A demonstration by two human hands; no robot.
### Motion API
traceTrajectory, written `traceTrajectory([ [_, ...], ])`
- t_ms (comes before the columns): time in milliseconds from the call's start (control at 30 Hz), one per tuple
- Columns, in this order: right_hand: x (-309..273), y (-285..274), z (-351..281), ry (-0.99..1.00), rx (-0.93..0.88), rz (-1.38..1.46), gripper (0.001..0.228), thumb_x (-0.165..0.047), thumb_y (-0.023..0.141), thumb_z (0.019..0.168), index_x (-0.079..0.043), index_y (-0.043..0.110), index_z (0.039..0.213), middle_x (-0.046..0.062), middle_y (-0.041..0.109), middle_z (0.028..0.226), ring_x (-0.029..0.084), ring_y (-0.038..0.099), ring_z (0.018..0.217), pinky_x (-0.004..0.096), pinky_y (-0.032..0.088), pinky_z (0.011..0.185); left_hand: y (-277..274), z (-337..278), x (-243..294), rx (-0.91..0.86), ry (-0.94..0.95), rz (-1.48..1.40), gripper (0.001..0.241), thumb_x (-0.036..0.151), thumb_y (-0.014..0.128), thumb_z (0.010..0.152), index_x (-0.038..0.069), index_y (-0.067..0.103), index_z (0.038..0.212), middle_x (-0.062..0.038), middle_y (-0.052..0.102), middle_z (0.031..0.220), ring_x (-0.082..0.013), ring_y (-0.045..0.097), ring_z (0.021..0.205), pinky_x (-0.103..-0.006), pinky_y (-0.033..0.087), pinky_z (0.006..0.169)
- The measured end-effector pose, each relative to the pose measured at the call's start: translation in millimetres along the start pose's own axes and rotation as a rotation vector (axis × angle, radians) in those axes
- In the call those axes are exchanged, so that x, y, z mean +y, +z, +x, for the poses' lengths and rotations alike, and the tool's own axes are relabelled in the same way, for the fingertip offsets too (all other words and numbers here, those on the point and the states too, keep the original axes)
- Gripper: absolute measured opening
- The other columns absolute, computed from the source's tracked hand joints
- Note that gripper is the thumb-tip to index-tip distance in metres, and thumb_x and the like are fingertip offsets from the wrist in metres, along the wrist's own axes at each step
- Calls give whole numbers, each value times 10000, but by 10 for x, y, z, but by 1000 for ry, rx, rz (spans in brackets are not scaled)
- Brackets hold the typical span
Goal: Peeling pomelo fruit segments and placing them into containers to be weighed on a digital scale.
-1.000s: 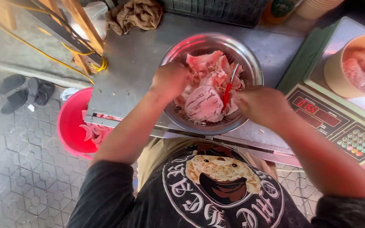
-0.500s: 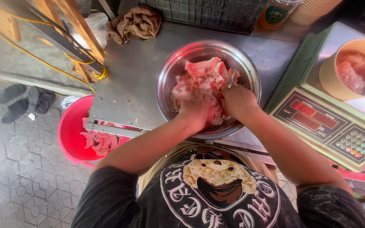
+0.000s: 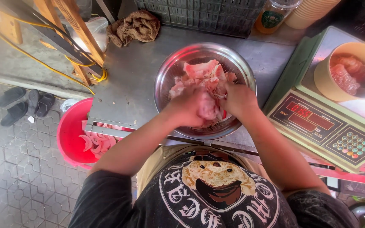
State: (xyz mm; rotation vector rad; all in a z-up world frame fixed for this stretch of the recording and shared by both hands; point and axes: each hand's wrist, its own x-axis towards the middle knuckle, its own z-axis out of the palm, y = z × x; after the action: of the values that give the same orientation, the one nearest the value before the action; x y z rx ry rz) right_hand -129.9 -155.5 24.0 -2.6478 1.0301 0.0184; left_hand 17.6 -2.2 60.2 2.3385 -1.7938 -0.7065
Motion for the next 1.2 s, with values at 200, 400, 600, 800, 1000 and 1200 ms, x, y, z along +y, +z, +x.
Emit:
traceTrajectory([
  [200,291,287,34,-274,410,671,360,-50,623,944,-31,422,1242,149,638,1008,242,689,900,361,545,764,428,395,-885,139,215,-1286,845,197,673,758,63,383,1540,-187,574,1434,-338,581,1338,-487,494,1119],
  [400,81,338,-26,-283,258,1255,468,24,481,956,-65,407,1410,42,586,1168,102,568,880,251,463,683,84,22,-387,-90,687,-2318,766,364,715,889,52,440,1533,-155,607,1436,-318,625,1304,-486,514,1119],
  [600,-57,309,-245,-380,288,1271,360,-113,608,1086,10,463,1392,53,592,1196,93,566,1057,230,478,930,447,293,-404,54,577,-2277,643,442,587,1086,14,450,1547,-151,617,1418,-286,619,1290,-437,498,1129],
  [800,-79,125,-278,-247,372,944,477,-325,575,1113,28,499,1425,72,614,1200,106,570,1094,266,468,986,608,379,-425,21,569,-2304,615,453,486,1099,13,434,1526,-153,618,1414,-294,612,1300,-443,484,1136],
  [1000,-152,-63,-302,-191,53,1092,760,-397,549,987,-49,386,1643,147,584,1355,242,573,950,368,451,774,557,272,-424,463,588,-1678,545,246,565,1107,13,387,1567,-92,547,1485,-187,529,1380,-368,419,1198],
  [1200,-345,-240,-345,-436,151,972,873,-125,832,892,-22,298,1575,145,510,1472,252,502,1381,368,422,1151,334,47,-135,645,424,-1264,577,265,580,1109,7,360,1576,-113,555,1435,-173,512,1344,-323,432,1153],
])
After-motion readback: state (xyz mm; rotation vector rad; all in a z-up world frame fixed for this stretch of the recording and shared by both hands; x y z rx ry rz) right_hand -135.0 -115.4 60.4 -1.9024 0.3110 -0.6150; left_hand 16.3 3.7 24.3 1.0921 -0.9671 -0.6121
